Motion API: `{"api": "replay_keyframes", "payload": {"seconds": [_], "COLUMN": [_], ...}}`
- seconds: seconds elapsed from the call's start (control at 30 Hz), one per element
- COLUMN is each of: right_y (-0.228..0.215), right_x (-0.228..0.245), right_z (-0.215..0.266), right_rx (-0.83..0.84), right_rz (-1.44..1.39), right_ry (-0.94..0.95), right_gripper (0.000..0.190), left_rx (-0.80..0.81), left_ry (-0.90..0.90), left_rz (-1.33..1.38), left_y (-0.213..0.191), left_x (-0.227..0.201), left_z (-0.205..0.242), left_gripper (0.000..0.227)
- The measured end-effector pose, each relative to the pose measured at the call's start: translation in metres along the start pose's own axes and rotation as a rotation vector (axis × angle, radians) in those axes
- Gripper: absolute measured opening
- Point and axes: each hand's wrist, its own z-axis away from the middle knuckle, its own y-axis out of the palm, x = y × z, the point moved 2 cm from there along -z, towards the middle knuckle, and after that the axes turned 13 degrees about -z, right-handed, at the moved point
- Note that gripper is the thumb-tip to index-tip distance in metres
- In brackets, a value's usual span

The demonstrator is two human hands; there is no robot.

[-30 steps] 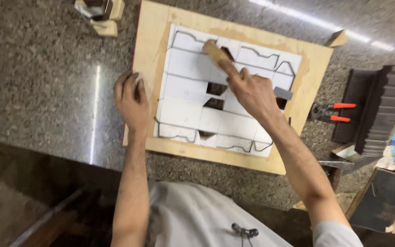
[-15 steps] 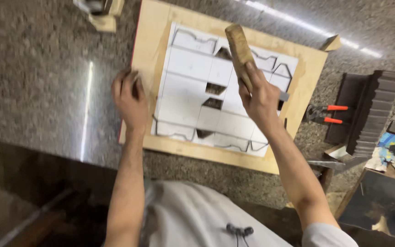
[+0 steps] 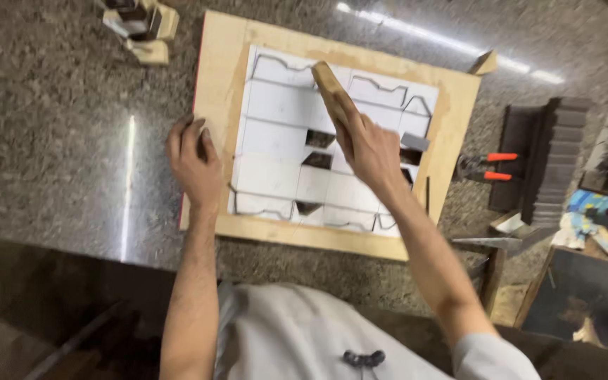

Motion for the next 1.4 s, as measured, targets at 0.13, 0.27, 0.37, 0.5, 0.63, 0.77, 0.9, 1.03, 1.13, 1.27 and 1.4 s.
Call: {"api": "replay_keyframes", "payload": {"seconds": [0.13,0.27,0.37,0.5,0.63,0.77,0.9,1.03,1.13,1.27,1.4], "right_y": [0.012,0.019,0.015,0.016,0.016,0.022,0.045,0.078,0.098,0.105,0.102], "right_x": [0.001,-0.004,-0.002,0.018,0.029,0.045,0.086,0.124,0.151,0.172,0.201], "right_z": [0.013,0.016,0.004,-0.002,0.001,0.07,0.106,0.11,0.11,0.096,0.091], "right_rx": [-0.313,-0.126,-0.157,-0.248,-0.253,-0.324,-0.199,-0.183,-0.156,-0.083,0.053], "right_rz": [-0.249,-0.077,-0.205,-0.242,-0.209,-0.579,-0.83,-1.117,-1.137,-0.84,-0.054], "right_ry": [-0.001,0.027,0.117,0.132,0.08,0.337,0.527,0.684,0.779,0.859,0.873], "right_gripper": [0.057,0.058,0.054,0.056,0.048,0.043,0.046,0.05,0.051,0.051,0.051], "left_rx": [-0.028,-0.024,0.002,0.006,-0.03,0.024,0.151,0.032,-0.025,0.104,0.268], "left_ry": [0.004,0.013,0.008,-0.015,0.039,0.017,-0.181,0.002,0.151,0.337,0.483], "left_rz": [0.02,-0.013,0.002,0.033,-0.014,0.053,0.285,0.127,0.156,0.087,0.051], "left_y": [-0.007,0.004,0.007,-0.004,-0.002,-0.004,-0.012,-0.027,-0.025,-0.023,-0.02], "left_x": [0.006,0.007,0.006,0.01,0.006,0.014,0.029,0.056,0.078,0.094,0.11], "left_z": [0.008,0.001,-0.004,0.013,-0.006,0.006,-0.017,-0.072,-0.13,-0.192,-0.222], "left_gripper": [0.02,0.019,0.02,0.02,0.019,0.023,0.025,0.033,0.049,0.045,0.037]}}
